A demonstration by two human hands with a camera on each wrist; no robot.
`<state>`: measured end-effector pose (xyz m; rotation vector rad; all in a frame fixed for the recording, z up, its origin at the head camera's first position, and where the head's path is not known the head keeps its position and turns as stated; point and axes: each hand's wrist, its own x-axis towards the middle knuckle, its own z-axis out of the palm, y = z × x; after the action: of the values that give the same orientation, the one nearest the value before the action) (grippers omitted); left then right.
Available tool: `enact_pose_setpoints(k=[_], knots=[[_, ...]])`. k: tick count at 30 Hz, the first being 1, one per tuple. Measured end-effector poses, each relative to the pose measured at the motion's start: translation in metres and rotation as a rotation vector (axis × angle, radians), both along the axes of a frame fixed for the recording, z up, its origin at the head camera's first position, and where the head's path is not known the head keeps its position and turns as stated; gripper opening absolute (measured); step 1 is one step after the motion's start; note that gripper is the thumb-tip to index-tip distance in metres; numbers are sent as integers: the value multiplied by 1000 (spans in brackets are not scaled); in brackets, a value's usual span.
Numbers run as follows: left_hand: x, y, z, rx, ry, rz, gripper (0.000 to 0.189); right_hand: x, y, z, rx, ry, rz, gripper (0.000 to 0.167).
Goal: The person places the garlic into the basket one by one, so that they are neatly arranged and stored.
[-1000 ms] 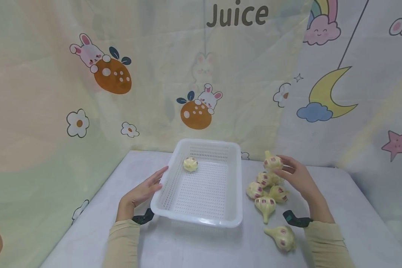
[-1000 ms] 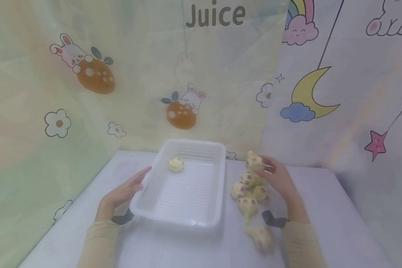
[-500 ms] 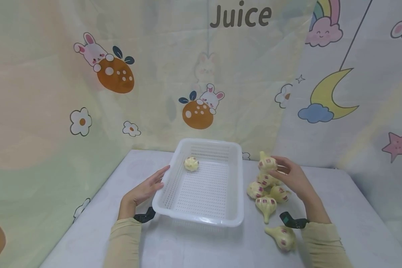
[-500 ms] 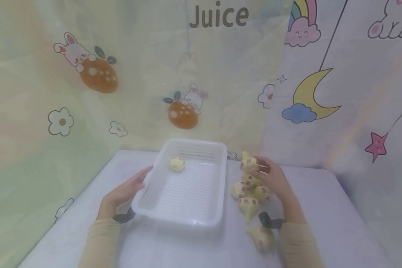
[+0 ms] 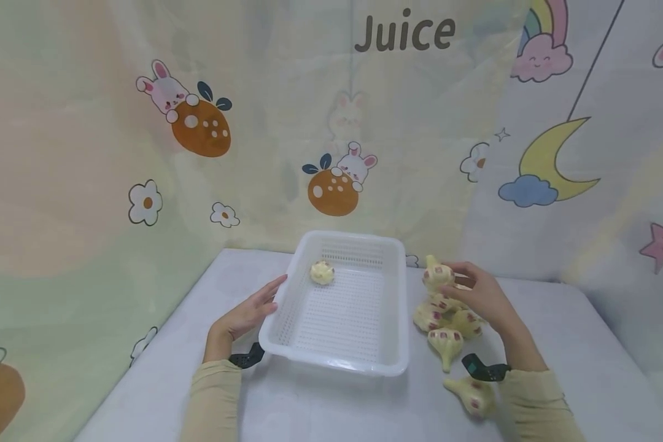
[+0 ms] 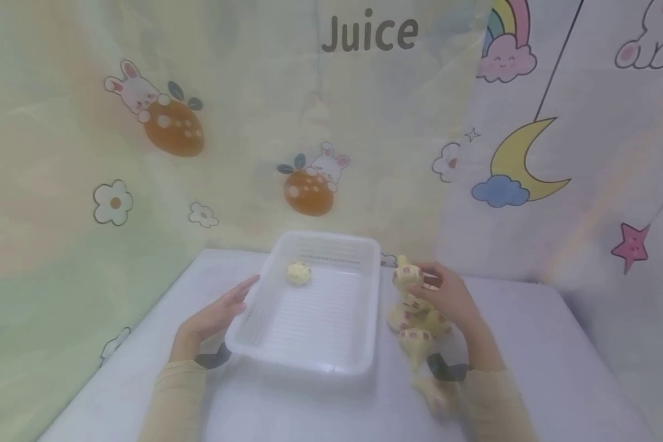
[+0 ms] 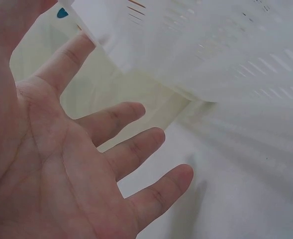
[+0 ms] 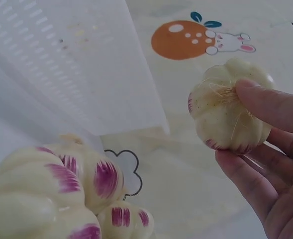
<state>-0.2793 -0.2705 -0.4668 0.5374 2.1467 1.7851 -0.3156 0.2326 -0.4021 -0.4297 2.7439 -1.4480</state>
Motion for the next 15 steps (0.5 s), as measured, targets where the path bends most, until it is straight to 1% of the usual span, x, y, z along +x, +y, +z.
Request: enact_pose_setpoints(k=[3,7,15], knots=[[-1,0,-3,-7,-1,8,64,0,-4,-1,6,10,4,68],[-2,-2,-5,-8,4,6,64,-1,-14,3,12,21,11,67],[0,2,0,-18,-13,22,65,-4,-32,4,-6,43,60,75]])
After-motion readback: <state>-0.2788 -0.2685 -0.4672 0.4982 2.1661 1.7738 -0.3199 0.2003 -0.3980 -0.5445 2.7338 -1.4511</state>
